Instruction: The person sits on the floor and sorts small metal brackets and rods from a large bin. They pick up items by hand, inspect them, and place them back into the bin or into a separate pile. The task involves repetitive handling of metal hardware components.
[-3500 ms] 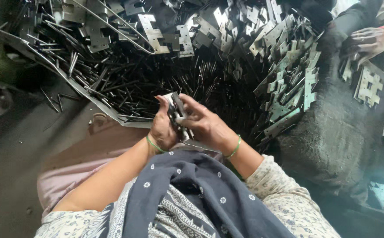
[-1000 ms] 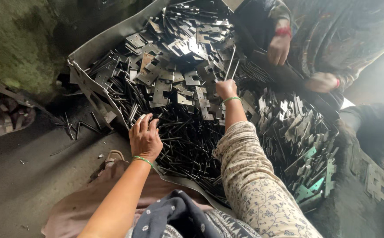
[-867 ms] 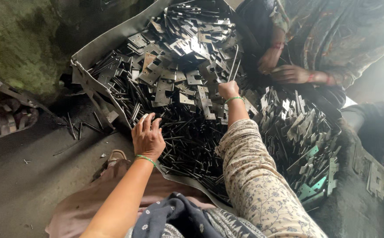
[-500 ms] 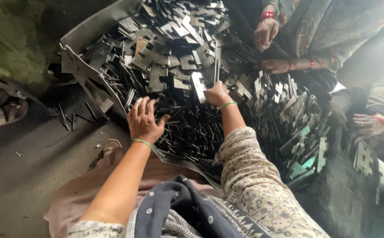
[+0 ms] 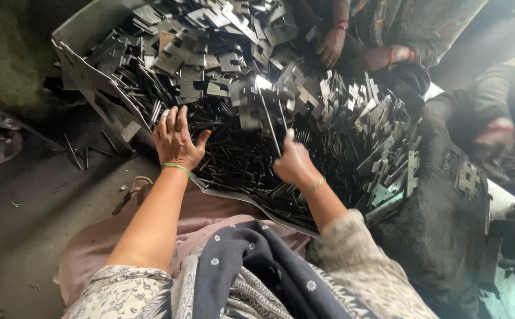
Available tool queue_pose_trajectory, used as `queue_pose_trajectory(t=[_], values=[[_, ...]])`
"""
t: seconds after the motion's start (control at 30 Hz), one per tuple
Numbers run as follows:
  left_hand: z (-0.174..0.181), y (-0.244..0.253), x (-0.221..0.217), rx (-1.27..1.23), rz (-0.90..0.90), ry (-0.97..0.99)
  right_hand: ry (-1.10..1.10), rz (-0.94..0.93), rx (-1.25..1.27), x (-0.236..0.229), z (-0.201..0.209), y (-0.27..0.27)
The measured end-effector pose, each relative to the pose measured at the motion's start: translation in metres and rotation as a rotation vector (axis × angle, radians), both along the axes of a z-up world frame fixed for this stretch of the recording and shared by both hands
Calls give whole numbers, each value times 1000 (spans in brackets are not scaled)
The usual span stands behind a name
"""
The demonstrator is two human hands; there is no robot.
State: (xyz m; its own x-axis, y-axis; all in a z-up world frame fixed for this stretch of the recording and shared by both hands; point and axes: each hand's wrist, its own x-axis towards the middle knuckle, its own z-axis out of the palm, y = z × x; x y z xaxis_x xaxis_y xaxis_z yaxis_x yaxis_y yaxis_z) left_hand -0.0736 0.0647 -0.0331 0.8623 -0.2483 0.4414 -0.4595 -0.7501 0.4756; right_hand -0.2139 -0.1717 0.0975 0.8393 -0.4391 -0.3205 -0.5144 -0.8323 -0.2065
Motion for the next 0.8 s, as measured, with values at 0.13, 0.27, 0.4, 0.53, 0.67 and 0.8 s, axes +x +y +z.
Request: queue_pose_trajectory(t=[0.13,0.27,0.4,0.53,0.67,0.8], values=[[0,6,-8,-30,-58,-96,50,95,-103,-64,-15,11],[0,8,-15,-16,-84,-130,-60,124,-13,-125,-24,19],[0,8,-9,18,-61,-129,-41,70,14,-168,-14,23],[-6,8,-12,22,-49,-135,-66,59,-46,-193,-8,19],[-6,4,-7,10,-42,-159,-117,-7,-110,-184,-14,4],[-4,6,-10,-6,-28,-143,-337,180,-182,-176,-22,-9]])
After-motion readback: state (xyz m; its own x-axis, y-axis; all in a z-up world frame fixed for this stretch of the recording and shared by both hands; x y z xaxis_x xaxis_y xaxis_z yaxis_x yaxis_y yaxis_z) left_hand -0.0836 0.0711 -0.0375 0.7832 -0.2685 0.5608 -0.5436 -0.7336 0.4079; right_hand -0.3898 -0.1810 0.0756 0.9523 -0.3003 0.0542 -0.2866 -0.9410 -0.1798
